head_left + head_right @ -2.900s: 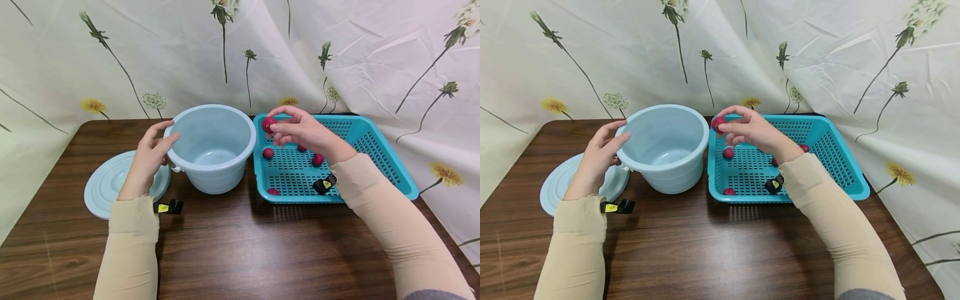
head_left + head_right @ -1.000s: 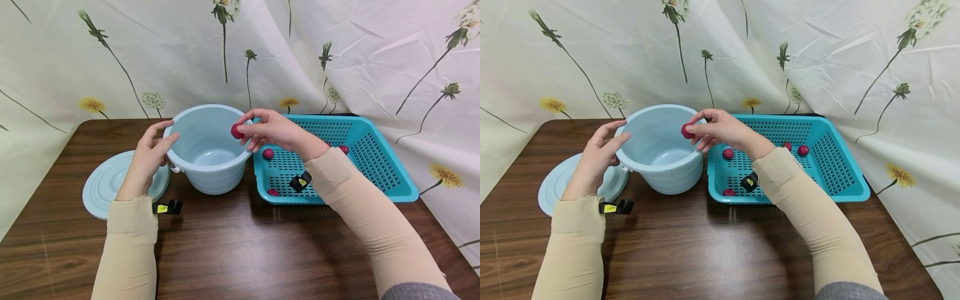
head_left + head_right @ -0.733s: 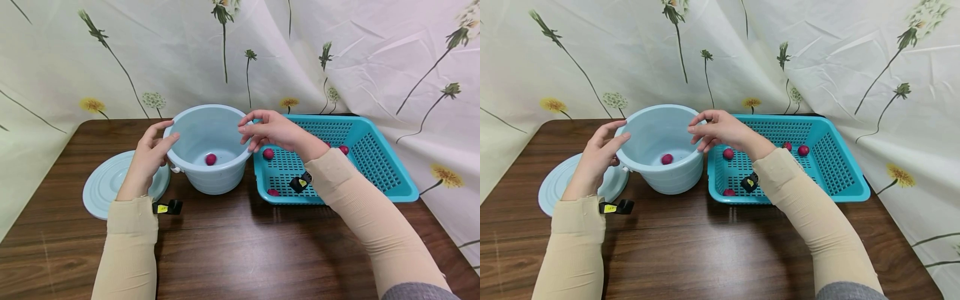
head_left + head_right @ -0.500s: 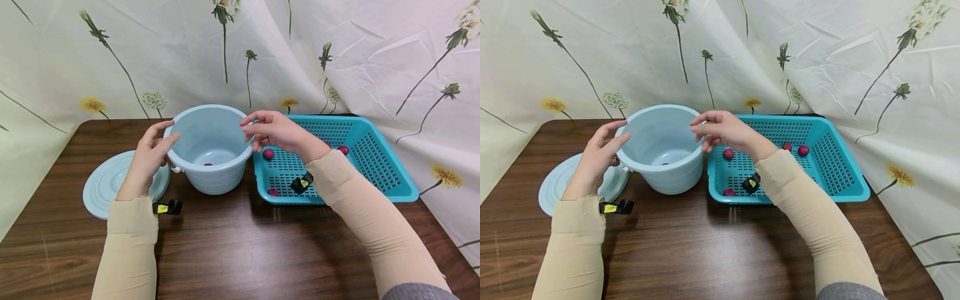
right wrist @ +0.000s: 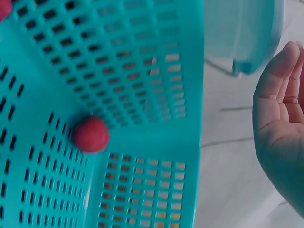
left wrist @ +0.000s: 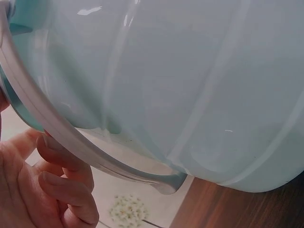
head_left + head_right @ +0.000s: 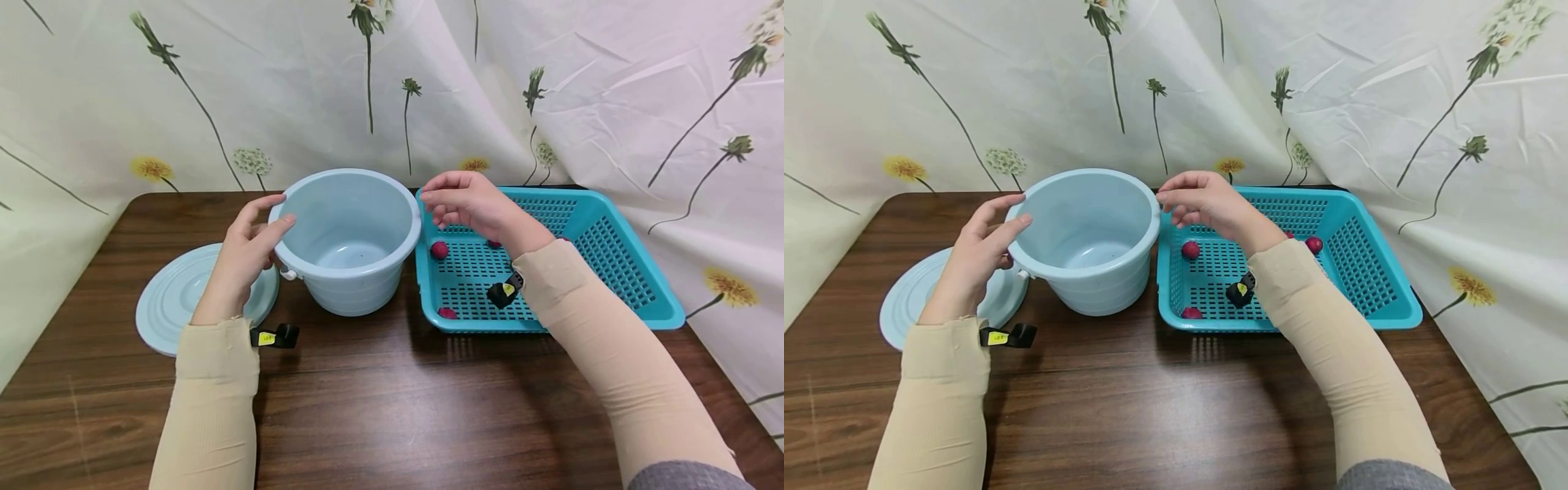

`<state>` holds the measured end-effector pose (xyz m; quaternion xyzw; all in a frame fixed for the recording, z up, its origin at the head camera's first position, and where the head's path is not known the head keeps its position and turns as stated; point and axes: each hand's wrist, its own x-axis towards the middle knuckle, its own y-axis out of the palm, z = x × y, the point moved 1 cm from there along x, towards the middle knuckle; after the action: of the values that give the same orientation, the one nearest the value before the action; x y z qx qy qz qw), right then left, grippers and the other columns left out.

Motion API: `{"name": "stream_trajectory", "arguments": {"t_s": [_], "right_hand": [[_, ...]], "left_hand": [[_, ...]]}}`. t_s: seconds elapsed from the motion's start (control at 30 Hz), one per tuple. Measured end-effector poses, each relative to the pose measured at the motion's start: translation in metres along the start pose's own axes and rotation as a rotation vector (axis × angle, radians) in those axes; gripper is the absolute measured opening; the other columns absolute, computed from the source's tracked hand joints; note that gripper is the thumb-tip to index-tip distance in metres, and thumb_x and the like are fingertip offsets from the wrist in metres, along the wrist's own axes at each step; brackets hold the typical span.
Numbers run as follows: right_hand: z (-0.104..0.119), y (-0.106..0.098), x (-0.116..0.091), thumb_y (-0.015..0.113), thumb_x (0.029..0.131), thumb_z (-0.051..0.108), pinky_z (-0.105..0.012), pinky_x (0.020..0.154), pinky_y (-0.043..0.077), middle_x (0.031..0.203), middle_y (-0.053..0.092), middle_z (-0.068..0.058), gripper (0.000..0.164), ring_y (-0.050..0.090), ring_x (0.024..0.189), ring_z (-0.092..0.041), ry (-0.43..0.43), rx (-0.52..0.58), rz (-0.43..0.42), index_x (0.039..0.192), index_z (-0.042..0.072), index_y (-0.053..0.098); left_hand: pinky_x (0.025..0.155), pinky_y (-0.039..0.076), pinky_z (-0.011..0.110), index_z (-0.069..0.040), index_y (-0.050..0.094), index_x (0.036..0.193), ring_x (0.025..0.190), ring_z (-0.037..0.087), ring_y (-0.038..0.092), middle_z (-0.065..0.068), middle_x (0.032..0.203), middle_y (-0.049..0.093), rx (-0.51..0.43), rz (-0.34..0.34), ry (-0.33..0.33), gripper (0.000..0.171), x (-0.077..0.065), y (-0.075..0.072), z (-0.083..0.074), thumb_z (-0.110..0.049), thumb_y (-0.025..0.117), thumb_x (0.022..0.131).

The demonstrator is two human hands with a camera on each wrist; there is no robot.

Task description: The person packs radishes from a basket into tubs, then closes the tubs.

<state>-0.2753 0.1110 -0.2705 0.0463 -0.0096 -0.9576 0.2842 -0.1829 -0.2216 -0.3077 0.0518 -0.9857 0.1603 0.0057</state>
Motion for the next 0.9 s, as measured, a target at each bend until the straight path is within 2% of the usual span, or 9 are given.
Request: {"name": "stream_trajectory", "arguments": {"t_s": [0.2, 0.47, 0.73, 0.8, 0.9], "right_hand": [[-0.006, -0.016, 0.003, 0.061, 0.097, 0.009, -0.028, 0.068, 0.057, 0.081, 0.069, -0.006, 0.009, 0.063, 0.067, -0.017, 0.021, 0.008, -0.043, 0.096, 0.008, 0.071], [-0.018, -0.034, 0.004, 0.063, 0.097, 0.014, -0.034, 0.079, 0.059, 0.094, 0.073, -0.009, 0.016, 0.07, 0.075, -0.018, 0.084, -0.027, -0.103, 0.109, 0.006, 0.07], [-0.033, -0.051, 0.008, 0.06, 0.1, 0.018, -0.036, 0.084, 0.058, 0.1, 0.074, -0.007, 0.039, 0.072, 0.081, -0.018, 0.147, -0.158, -0.11, 0.13, -0.007, 0.056], [-0.036, -0.054, 0.009, 0.06, 0.1, 0.019, -0.037, 0.087, 0.058, 0.104, 0.074, -0.006, 0.043, 0.073, 0.084, -0.018, 0.162, -0.197, -0.097, 0.133, -0.008, 0.054], [-0.039, -0.057, 0.01, 0.059, 0.101, 0.022, -0.039, 0.091, 0.056, 0.116, 0.071, -0.013, 0.043, 0.072, 0.09, -0.019, 0.186, -0.265, -0.075, 0.134, -0.005, 0.055]], "left_hand": [[0.057, 0.039, 0.027, -0.031, 0.045, 0.146, 0.057, 0.01, 0.052, -0.006, 0.087, 0.064, 0.007, 0.006, -0.016, 0.054, -0.001, -0.001, -0.001, -0.045, 0.06, 0.097], [0.059, 0.038, 0.026, -0.032, 0.045, 0.146, 0.06, 0.011, 0.051, -0.006, 0.093, 0.064, 0.008, 0.012, -0.028, 0.054, 0.0, 0.0, -0.002, -0.046, 0.06, 0.096], [0.058, 0.038, 0.025, -0.032, 0.045, 0.146, 0.06, 0.01, 0.051, -0.006, 0.095, 0.064, 0.009, 0.011, -0.035, 0.054, 0.001, -0.001, -0.003, -0.047, 0.06, 0.096], [0.058, 0.038, 0.025, -0.032, 0.045, 0.146, 0.059, 0.01, 0.051, -0.006, 0.094, 0.064, 0.004, 0.014, -0.03, 0.054, 0.0, -0.001, -0.003, -0.046, 0.06, 0.096], [0.057, 0.038, 0.025, -0.031, 0.045, 0.145, 0.058, 0.011, 0.051, -0.006, 0.092, 0.064, -0.002, 0.019, -0.02, 0.053, 0.0, -0.001, -0.003, -0.046, 0.06, 0.096]]}}
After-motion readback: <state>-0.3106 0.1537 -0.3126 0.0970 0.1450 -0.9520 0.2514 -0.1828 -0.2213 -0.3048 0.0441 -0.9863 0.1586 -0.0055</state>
